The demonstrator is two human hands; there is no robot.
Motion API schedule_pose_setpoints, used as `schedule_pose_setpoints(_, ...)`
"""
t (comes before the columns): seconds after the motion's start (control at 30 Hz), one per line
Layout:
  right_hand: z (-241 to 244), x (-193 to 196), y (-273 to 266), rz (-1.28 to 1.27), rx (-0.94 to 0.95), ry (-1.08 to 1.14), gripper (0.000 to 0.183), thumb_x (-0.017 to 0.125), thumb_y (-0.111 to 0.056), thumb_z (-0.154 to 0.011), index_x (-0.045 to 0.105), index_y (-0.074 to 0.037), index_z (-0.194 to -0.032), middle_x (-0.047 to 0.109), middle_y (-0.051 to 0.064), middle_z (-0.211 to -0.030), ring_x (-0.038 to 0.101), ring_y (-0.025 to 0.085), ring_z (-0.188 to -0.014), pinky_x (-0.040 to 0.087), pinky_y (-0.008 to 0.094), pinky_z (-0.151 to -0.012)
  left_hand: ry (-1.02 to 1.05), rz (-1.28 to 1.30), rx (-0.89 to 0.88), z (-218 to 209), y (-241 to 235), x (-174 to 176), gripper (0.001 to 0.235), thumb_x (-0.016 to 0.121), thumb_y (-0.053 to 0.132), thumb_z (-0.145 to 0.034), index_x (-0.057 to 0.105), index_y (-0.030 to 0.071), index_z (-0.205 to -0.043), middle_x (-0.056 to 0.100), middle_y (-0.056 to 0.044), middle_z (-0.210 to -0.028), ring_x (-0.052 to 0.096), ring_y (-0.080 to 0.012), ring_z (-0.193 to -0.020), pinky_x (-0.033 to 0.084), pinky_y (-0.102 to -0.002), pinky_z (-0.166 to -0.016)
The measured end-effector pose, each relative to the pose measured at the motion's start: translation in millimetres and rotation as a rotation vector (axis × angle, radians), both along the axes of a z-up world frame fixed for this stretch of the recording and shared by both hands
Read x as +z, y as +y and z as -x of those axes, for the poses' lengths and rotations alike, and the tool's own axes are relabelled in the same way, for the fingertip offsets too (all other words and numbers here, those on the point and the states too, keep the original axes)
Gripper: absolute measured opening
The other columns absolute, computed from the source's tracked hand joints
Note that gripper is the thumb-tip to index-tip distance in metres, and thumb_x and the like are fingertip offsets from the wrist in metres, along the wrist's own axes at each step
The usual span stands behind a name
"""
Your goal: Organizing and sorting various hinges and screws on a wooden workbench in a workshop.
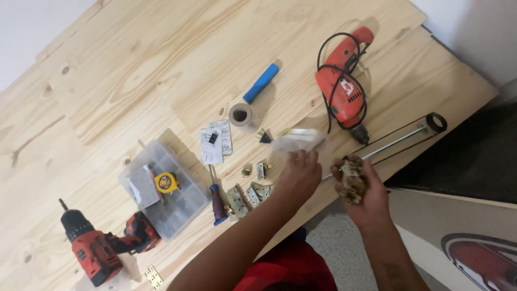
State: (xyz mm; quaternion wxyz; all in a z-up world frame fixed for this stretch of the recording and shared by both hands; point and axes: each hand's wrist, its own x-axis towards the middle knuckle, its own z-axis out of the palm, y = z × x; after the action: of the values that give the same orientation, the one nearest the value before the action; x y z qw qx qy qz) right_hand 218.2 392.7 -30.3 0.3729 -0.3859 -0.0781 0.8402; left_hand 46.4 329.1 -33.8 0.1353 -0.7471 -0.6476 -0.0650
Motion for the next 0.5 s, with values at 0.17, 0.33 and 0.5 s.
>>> schedule_pose_setpoints(0.17,34.8,7.5,-11.5,0.057,0.202,0.003,0.044,0.052,-0.042,-0.107,0.060,-0.007,-0.133,0.066,0.024,-0.133,0.069,0.036,-0.113,0.060,0.040,-0.089,-0.048,-0.178,-0.061,19.0,-46.3,37.1,0.005,0.071,0.009,-0.085,0.067,0.006,-0.084,0.058,-0.023,-0.121,0.061,-0.0523,-0.115,0.050,-0.068,-0.089)
schedule_pose_setpoints(0.33,68.8,-1.7,-28.8,0.092,0.351,-0.040,0.049,0.047,-0.043,-0.107,0.061,-0.004,-0.135,0.064,0.023,-0.134,0.064,0.037,-0.117,0.053,0.048,-0.105,-0.162,-0.077,-0.010,16.4,-75.9,45.4,0.010,0.066,0.002,-0.087,0.070,-0.005,-0.093,0.059,-0.031,-0.131,0.060,-0.0504,-0.128,0.054,-0.057,-0.097)
schedule_pose_setpoints(0.5,94.0,14.6,-44.7,0.089,0.352,-0.032,0.049,0.047,-0.049,-0.108,0.065,-0.007,-0.127,0.068,0.017,-0.128,0.064,0.031,-0.116,0.048,0.047,-0.110,-0.226,-0.091,0.063,15.6,-95.0,35.1,0.023,0.062,-0.002,-0.089,0.066,-0.017,-0.105,0.057,-0.036,-0.133,0.057,-0.0528,-0.131,0.055,-0.050,-0.099)
